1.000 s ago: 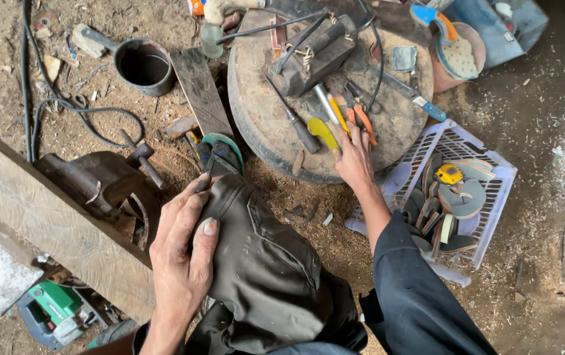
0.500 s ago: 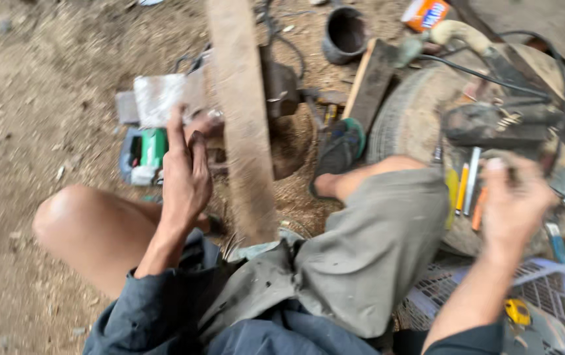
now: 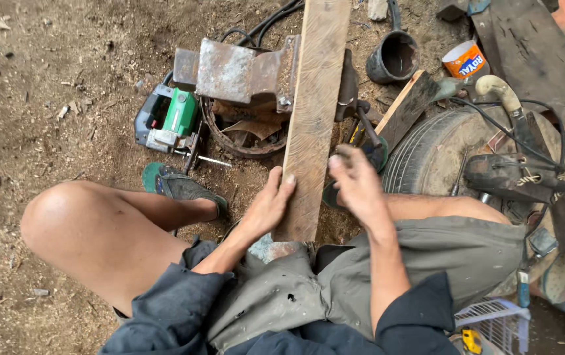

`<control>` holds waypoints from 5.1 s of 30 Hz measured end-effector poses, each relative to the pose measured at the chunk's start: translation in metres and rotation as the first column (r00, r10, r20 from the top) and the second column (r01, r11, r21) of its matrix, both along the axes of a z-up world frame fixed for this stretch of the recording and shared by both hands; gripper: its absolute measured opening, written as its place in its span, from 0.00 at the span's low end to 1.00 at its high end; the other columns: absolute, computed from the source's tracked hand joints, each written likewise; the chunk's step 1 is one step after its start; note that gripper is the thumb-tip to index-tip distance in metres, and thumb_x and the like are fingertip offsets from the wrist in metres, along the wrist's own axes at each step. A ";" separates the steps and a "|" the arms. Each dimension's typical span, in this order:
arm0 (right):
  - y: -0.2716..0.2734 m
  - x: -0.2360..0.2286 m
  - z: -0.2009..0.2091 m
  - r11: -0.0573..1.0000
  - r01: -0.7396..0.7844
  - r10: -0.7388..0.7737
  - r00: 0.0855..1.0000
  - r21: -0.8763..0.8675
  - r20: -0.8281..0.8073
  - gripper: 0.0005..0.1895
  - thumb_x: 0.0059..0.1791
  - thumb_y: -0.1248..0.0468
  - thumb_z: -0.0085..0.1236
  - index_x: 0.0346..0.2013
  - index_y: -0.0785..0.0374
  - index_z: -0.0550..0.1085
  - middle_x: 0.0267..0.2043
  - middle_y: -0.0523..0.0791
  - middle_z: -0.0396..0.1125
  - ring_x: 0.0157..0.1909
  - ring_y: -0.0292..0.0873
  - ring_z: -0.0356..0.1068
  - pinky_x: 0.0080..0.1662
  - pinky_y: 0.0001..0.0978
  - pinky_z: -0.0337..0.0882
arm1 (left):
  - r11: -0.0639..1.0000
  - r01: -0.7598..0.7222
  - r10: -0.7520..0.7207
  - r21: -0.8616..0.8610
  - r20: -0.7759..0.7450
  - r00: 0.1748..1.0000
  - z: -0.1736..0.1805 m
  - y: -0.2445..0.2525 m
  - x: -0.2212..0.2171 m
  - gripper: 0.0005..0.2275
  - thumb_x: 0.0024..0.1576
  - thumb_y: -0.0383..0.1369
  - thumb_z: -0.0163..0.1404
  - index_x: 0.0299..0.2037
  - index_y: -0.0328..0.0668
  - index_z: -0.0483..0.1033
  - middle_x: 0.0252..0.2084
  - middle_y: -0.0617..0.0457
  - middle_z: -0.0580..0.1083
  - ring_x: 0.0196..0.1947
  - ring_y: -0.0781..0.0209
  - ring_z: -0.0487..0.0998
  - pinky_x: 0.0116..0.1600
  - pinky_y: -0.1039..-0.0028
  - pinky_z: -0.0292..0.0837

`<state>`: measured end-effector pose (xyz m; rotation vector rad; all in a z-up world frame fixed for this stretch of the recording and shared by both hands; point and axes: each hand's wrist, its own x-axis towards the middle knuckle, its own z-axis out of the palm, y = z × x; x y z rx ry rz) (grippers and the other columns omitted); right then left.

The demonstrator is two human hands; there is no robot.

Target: The person traces a curved shape onto a wooden plank using a yellow template and a pencil, then uses a jigsaw to cut along the marked line. The cut piece is removed from the plank.

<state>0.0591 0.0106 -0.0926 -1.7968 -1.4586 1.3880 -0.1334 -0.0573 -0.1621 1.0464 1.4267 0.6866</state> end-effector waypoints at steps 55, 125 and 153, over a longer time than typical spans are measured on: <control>0.053 0.071 -0.081 0.933 0.279 -0.333 0.909 0.227 0.249 0.19 0.52 0.50 0.58 0.40 0.65 0.75 0.34 0.54 0.74 0.36 0.48 0.74 0.41 0.43 0.72 | 0.989 -0.141 0.143 -0.043 0.028 0.989 -0.001 0.007 0.017 0.23 0.65 0.52 0.34 0.52 0.39 0.67 0.49 0.39 0.75 0.50 0.51 0.73 0.59 0.62 0.66; 0.129 0.044 -0.034 0.807 -0.055 0.067 0.998 0.589 0.001 0.11 0.56 0.65 0.58 0.50 0.68 0.77 0.44 0.45 0.75 0.45 0.38 0.73 0.47 0.29 0.73 | 0.595 0.485 0.369 0.642 -0.753 0.545 0.091 0.137 0.084 0.16 0.57 0.29 0.49 0.55 0.41 0.73 0.77 0.36 0.47 0.77 0.33 0.42 0.75 0.40 0.45; 0.043 -0.022 0.089 0.919 -0.315 0.395 0.699 0.238 -0.596 0.31 0.50 0.63 0.58 0.66 0.67 0.59 0.63 0.42 0.63 0.61 0.34 0.63 0.61 0.29 0.64 | 0.646 0.499 0.417 0.578 -0.815 0.403 0.121 0.077 0.049 0.23 0.62 0.36 0.47 0.67 0.33 0.70 0.81 0.45 0.42 0.79 0.34 0.41 0.77 0.40 0.39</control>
